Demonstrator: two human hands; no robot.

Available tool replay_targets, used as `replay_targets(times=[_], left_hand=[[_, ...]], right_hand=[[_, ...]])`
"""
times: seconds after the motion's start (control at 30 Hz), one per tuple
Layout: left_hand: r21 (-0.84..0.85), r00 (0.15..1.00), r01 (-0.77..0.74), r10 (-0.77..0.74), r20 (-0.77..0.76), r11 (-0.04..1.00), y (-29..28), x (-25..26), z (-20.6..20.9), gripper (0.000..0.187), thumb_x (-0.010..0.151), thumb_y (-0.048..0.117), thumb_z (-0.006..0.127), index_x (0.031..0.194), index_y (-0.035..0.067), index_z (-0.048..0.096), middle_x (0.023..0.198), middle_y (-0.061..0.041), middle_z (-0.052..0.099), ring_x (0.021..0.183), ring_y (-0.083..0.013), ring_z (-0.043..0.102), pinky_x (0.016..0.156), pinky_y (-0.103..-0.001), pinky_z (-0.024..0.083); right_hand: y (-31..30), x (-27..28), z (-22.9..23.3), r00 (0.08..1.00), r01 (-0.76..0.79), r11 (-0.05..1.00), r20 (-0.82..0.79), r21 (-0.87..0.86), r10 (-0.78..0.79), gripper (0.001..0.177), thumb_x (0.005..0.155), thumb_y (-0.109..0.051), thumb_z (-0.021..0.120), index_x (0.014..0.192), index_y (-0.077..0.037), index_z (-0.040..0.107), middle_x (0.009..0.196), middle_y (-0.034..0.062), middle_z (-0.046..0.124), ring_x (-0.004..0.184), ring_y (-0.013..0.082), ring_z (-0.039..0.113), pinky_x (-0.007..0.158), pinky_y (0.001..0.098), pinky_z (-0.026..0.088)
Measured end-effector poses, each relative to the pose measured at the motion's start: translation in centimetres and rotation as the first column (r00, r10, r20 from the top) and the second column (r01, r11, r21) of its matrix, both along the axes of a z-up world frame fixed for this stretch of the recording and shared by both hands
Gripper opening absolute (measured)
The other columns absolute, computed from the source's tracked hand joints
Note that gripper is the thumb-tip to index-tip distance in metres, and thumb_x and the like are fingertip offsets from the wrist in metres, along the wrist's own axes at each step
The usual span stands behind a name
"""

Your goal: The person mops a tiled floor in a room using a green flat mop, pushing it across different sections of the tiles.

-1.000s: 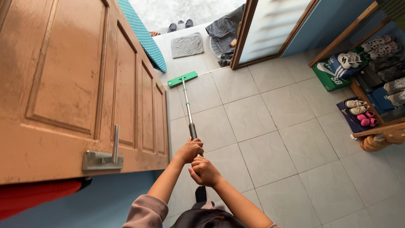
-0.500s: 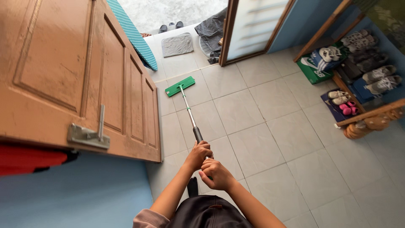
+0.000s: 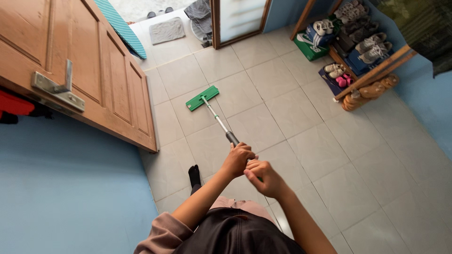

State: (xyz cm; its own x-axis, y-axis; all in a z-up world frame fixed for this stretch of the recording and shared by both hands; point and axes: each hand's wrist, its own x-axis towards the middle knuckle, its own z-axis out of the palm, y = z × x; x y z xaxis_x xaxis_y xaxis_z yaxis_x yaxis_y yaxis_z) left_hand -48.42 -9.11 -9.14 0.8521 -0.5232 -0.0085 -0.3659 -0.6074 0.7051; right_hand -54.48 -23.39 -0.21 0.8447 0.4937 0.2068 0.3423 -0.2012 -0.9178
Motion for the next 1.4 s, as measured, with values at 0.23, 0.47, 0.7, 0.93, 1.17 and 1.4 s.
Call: replay_targets(times=[0.23, 0.47, 0.7, 0.93, 1.17, 1.4], left_hand=[[-0.221, 0.943, 0.216, -0.145, 0.300, 0.951, -5.5, -4.3, 2.6, 0.033, 0.093, 0.019, 0.069, 0.061, 0.009, 0.067, 0.061, -0.002, 0.057, 0.071, -0.0230, 0.061, 0.105, -0.056, 0.042], [-0.272, 0.920, 0.326, -0.238, 0.310, 0.906, -6.6, -0.3, -1.0, 0.038, 0.093, 0.020, 0.071, 0.058, 0.009, 0.061, 0.055, -0.003, 0.053, 0.060, -0.0259, 0.055, 0.082, -0.038, 0.047], [-0.174, 0.910, 0.308, -0.236, 0.340, 0.936, -3.6, 10.1, -7.1, 0.035, 0.093, 0.022, 0.070, 0.061, 0.011, 0.065, 0.061, 0.000, 0.060, 0.070, -0.0241, 0.060, 0.093, -0.042, 0.047], [0.003, 0.962, 0.174, -0.170, 0.213, 0.985, 0.9, 25.3, -9.0, 0.032, 0.092, 0.026, 0.070, 0.064, 0.013, 0.069, 0.068, 0.002, 0.063, 0.085, -0.0217, 0.062, 0.106, -0.053, 0.041], [0.056, 0.992, 0.070, -0.075, 0.097, 0.996, 4.2, 38.4, -9.3, 0.034, 0.094, 0.031, 0.070, 0.067, 0.011, 0.073, 0.072, -0.001, 0.060, 0.100, -0.0231, 0.060, 0.113, -0.069, 0.031], [0.099, 0.994, 0.077, -0.084, 0.069, 0.992, 5.4, 45.5, -12.2, 0.030, 0.092, 0.031, 0.072, 0.069, 0.011, 0.075, 0.081, -0.001, 0.064, 0.108, -0.0242, 0.059, 0.111, -0.071, 0.030]], right_hand=[[-5.3, -6.1, 3.9, 0.996, 0.078, 0.992, 0.036, 0.095, -0.082, 0.041, 0.098, -0.010, 0.049, 0.060, -0.001, 0.037, 0.056, 0.0062, 0.042, 0.056, 0.0182, 0.039, 0.062, 0.0332, 0.040], [-5.4, -3.7, 0.1, 0.974, 0.184, 0.923, 0.066, 0.337, -0.218, 0.048, 0.104, -0.021, 0.038, 0.058, -0.008, 0.033, 0.056, 0.0027, 0.041, 0.061, 0.0180, 0.044, 0.066, 0.0319, 0.040], [-3.0, 6.1, -4.7, 0.978, 0.205, 0.950, -0.010, 0.234, -0.209, 0.046, 0.102, -0.014, 0.040, 0.056, -0.005, 0.038, 0.057, 0.0058, 0.043, 0.062, 0.0187, 0.044, 0.067, 0.0339, 0.043], [1.5, 22.4, -8.1, 0.984, 0.155, 0.959, 0.053, 0.239, -0.172, 0.047, 0.104, -0.010, 0.042, 0.057, -0.004, 0.041, 0.057, 0.0059, 0.043, 0.066, 0.0199, 0.046, 0.079, 0.0379, 0.047], [4.7, 35.9, -9.9, 0.984, 0.153, 0.969, 0.061, 0.195, -0.168, 0.045, 0.103, -0.011, 0.048, 0.059, -0.001, 0.042, 0.060, 0.0100, 0.044, 0.070, 0.0236, 0.049, 0.072, 0.0363, 0.046], [6.1, 42.7, -13.4, 0.974, 0.193, 0.964, 0.085, 0.184, -0.211, 0.040, 0.100, -0.009, 0.050, 0.062, 0.003, 0.046, 0.068, 0.0142, 0.053, 0.077, 0.0267, 0.057, 0.079, 0.0370, 0.051]])
